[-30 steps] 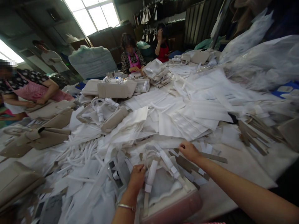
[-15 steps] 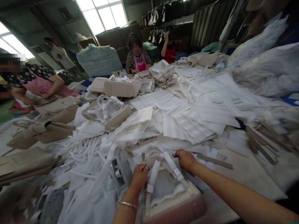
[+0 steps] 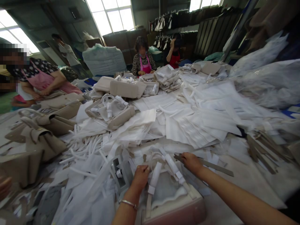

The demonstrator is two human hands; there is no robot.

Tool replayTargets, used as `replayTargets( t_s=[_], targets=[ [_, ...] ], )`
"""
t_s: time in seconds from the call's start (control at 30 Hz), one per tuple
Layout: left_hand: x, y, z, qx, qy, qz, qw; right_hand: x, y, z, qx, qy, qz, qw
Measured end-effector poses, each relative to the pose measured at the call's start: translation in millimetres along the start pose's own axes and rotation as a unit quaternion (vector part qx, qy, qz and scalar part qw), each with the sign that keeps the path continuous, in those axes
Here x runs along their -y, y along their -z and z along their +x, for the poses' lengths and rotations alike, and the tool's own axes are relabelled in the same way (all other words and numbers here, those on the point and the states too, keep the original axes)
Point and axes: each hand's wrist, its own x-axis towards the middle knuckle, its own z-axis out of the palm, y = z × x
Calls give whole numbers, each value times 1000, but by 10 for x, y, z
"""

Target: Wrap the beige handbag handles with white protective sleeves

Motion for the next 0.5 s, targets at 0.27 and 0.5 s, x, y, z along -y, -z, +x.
replayTargets(
  t_s=[0.27,0.5],
  targets=[
    [-86,39,-19,-18,14,-27,999,-3,-134,-153,-27,26,-126,991],
    [-103,41,-8,-23,20,-21,999,92,-44,123,39,47,-50,997]
  ],
)
